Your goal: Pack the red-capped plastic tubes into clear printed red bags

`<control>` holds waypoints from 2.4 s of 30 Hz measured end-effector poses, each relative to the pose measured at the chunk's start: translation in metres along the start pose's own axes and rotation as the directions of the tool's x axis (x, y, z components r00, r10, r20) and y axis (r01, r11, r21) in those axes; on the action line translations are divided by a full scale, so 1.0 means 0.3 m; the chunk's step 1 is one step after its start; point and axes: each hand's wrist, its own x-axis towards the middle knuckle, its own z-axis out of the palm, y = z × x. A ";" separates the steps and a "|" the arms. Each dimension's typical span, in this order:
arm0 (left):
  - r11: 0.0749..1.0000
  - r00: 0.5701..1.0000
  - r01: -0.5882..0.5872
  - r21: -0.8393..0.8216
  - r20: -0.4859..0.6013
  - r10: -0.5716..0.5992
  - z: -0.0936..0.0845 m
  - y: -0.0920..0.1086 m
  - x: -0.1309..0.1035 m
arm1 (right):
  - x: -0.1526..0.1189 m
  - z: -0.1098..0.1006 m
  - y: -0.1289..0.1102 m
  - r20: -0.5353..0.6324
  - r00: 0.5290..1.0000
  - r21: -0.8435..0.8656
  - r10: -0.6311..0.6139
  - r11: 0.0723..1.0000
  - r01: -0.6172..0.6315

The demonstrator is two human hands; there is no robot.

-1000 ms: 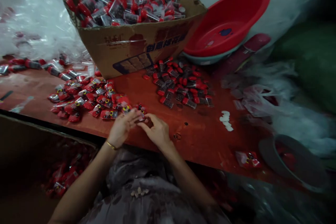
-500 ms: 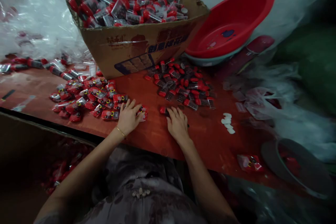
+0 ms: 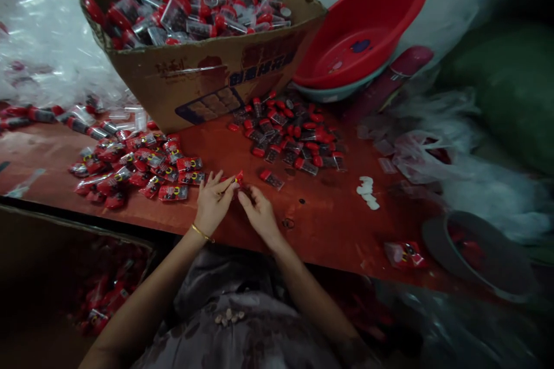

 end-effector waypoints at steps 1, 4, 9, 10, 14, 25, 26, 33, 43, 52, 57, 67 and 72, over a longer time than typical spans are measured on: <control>0.998 1.000 0.011 -0.062 0.011 -0.010 0.000 0.012 -0.007 | 0.010 0.017 -0.005 0.017 0.999 0.128 0.042 0.991 -0.044; 0.947 0.997 0.081 -0.311 0.027 -0.077 0.006 0.044 -0.032 | 0.028 0.033 -0.018 -0.007 0.994 0.335 0.111 0.937 -0.103; 0.461 0.874 0.462 -0.758 0.300 -0.381 0.014 0.075 -0.057 | 0.012 -0.004 -0.026 -0.042 0.998 0.175 0.048 0.984 -0.040; 0.359 0.832 0.524 -0.772 0.376 -0.407 0.012 0.078 -0.056 | 0.005 -0.010 -0.023 -0.038 0.999 0.102 0.013 0.995 -0.009; 0.162 0.736 0.615 -0.772 0.488 -0.469 0.001 0.085 -0.051 | -0.019 -0.007 -0.005 -0.010 0.999 -0.091 -0.053 0.995 0.052; 0.079 0.717 0.586 -0.806 0.470 -0.515 -0.035 0.073 -0.005 | 0.101 -0.168 0.052 -0.013 0.984 -0.528 -0.178 0.837 0.145; 0.058 0.717 0.581 -0.812 0.476 -0.509 -0.039 0.073 -0.001 | 0.116 -0.191 0.069 -0.028 0.988 -0.631 -0.153 0.769 0.102; -0.019 0.735 0.558 -0.830 0.505 -0.453 -0.036 0.077 -0.014 | 0.090 -0.224 0.142 -0.025 0.996 -0.764 -0.084 0.644 0.035; 0.061 0.763 0.543 -0.837 0.463 -0.451 -0.014 0.081 -0.034 | -0.101 -0.230 0.030 0.017 0.977 -0.277 -0.215 0.938 0.211; 0.198 0.814 0.505 -0.840 0.387 -0.433 -0.016 0.112 -0.049 | -0.124 -0.267 -0.084 0.216 0.941 -0.246 -0.261 0.918 0.311; 0.376 0.897 0.394 -0.839 0.262 -0.357 -0.015 0.098 -0.056 | -0.126 -0.249 -0.076 0.182 0.959 -0.311 -0.217 0.913 0.266; 0.229 0.881 0.424 -0.876 0.341 -0.328 0.011 0.117 -0.071 | -0.119 -0.190 -0.051 0.033 0.977 -0.315 -0.213 0.925 0.212; 0.129 0.845 0.460 -0.879 0.389 -0.366 0.062 0.130 -0.109 | -0.123 -0.126 -0.041 -0.099 0.976 -0.329 -0.195 0.932 0.152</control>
